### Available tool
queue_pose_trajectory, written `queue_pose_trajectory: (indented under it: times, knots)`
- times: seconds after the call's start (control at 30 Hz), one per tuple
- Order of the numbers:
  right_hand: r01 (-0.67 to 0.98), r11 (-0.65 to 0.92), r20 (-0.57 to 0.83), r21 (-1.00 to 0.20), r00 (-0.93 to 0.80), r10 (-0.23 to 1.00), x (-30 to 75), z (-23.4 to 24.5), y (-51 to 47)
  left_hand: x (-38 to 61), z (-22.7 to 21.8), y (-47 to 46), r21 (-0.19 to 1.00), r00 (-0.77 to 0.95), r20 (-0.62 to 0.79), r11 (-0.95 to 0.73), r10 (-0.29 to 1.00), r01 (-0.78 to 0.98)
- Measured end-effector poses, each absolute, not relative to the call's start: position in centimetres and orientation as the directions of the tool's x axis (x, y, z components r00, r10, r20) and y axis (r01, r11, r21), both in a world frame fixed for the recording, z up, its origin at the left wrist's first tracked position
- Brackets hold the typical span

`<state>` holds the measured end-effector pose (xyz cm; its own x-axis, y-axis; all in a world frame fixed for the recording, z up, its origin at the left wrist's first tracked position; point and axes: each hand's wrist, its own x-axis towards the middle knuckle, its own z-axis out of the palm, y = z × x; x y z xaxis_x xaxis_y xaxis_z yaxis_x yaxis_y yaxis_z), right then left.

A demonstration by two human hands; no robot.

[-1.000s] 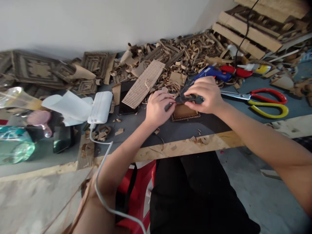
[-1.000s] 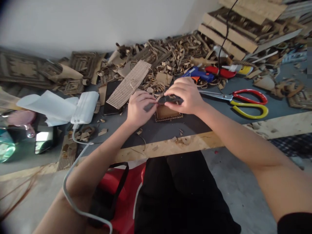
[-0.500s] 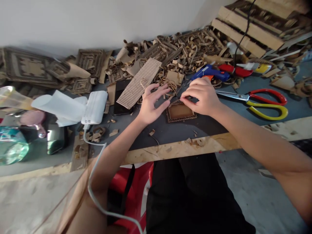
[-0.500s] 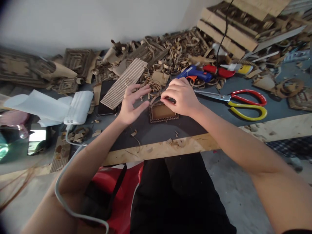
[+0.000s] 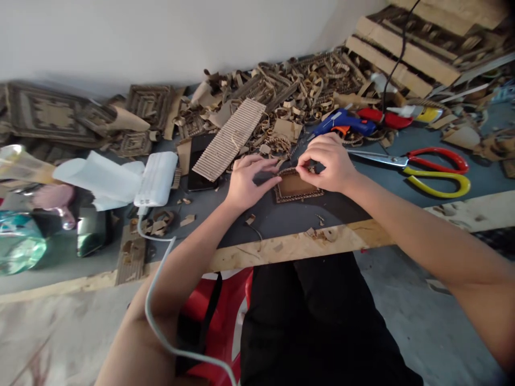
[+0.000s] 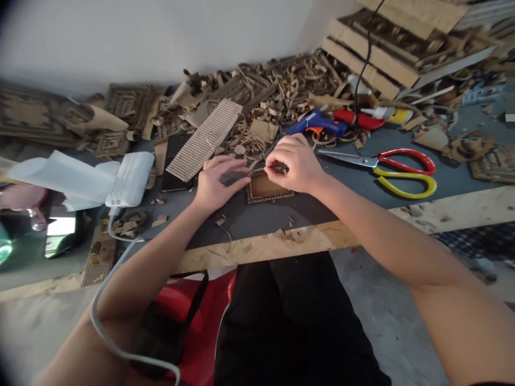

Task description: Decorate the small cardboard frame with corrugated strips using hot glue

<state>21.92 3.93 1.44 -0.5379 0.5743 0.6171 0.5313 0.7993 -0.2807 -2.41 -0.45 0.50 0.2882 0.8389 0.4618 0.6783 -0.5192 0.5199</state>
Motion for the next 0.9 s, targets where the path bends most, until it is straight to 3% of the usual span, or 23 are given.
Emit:
queue_pose_trajectory:
  times: [0.2,0.57,0.7,0.8,0.9]
  knots:
    - [0.472,0.799,0.601,-0.373,-0.534,0.595,22.0,1.3,4.2,-2.4,0.1,-0.6,0.646,0.188,0.476,-0.487,0.859,0.589]
    - [0.414,0.848,0.624,-0.331,-0.577,0.526,21.7,1.2,3.9,-2.0,0.5,-0.8,0.482,0.286,0.538,-0.568,0.793,0.667]
    - [0.426,0.821,0.616,-0.379,-0.546,0.568,21.0,1.5,3.6,-2.9,1.7,-0.8,0.369,0.287,0.546,-0.533,0.787,0.761]
    - [0.469,0.791,0.593,-0.392,-0.529,0.607,21.0,1.3,3.7,-3.9,2.2,-0.4,0.372,0.286,0.526,-0.519,0.801,0.77]
    - [0.468,0.797,0.581,-0.382,-0.549,0.601,21.3,1.1,3.8,-4.5,2.0,0.3,0.438,0.456,0.431,-0.623,0.778,0.649]
